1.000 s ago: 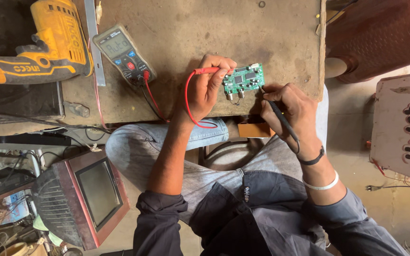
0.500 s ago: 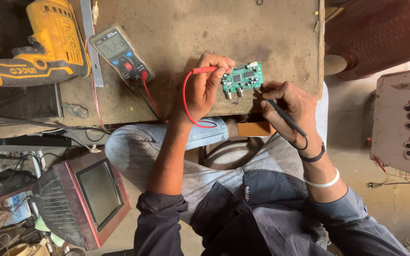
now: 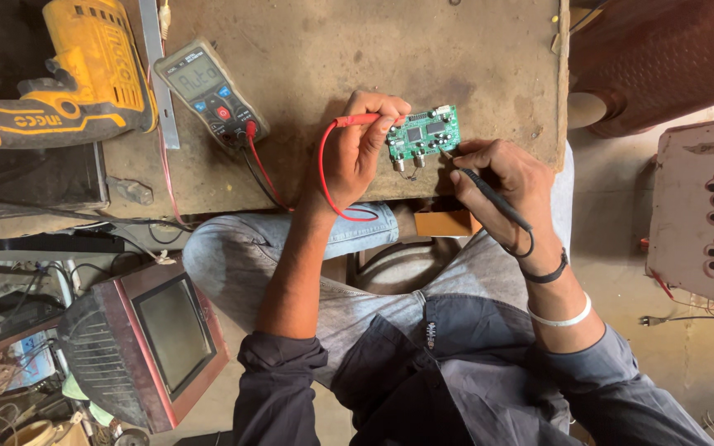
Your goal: The person uses a multimeter to test a small green circuit board. They hold the board with one hand and touch various points on it with the multimeter probes in the other hand, checking electrical continuity or voltage.
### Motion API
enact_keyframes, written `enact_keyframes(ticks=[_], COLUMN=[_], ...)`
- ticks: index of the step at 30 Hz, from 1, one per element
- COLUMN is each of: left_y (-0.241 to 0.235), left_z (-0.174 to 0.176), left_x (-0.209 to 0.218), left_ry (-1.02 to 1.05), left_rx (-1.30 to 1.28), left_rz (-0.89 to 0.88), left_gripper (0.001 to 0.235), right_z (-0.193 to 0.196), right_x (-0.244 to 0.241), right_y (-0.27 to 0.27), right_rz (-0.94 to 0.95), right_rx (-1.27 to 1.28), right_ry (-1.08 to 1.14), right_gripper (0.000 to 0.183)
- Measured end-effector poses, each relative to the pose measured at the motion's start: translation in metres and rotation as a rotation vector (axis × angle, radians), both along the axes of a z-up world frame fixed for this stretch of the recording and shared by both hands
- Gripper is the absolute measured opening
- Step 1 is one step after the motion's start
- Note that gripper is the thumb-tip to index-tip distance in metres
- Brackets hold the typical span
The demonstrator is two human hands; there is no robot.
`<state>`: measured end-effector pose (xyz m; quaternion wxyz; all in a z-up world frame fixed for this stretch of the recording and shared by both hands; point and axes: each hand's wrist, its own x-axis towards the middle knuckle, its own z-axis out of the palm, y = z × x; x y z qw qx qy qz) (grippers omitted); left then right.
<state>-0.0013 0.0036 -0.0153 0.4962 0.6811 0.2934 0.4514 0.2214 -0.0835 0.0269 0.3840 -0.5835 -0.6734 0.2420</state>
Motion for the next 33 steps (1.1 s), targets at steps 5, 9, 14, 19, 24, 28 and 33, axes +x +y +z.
enact_keyframes(ticks=[5,9,14,19,24,28,33], left_y=[0.001,0.001,0.000,0.001,0.000,-0.001,0.001], left_z=[0.002,0.004,0.007,0.010,0.011,0.008,0.004], left_x=[0.001,0.001,0.001,0.002,0.000,0.001,-0.001], left_ry=[0.000,0.004,0.024,0.024,0.057,0.035,0.032], left_rx=[0.017,0.015,0.009,0.023,0.003,-0.014,0.015], left_rz=[-0.001,0.002,0.013,0.024,0.036,0.025,0.036], left_gripper=[0.019,0.018,0.017,0.018,0.019,0.021,0.023], right_z=[0.003,0.001,-0.002,-0.002,0.016,0.021,0.014], right_x=[0.000,0.000,0.005,-0.001,0.009,0.015,0.006], right_y=[0.001,0.000,0.000,0.000,0.012,0.033,0.032], right_rz=[0.014,0.008,0.020,-0.056,-0.025,0.241,0.214], right_rx=[-0.009,-0.008,-0.043,-0.034,-0.096,0.173,0.243], right_ry=[-0.002,-0.008,0.081,0.462,0.158,-0.172,-0.240], right_gripper=[0.015,0.015,0.016,0.025,0.026,0.033,0.032])
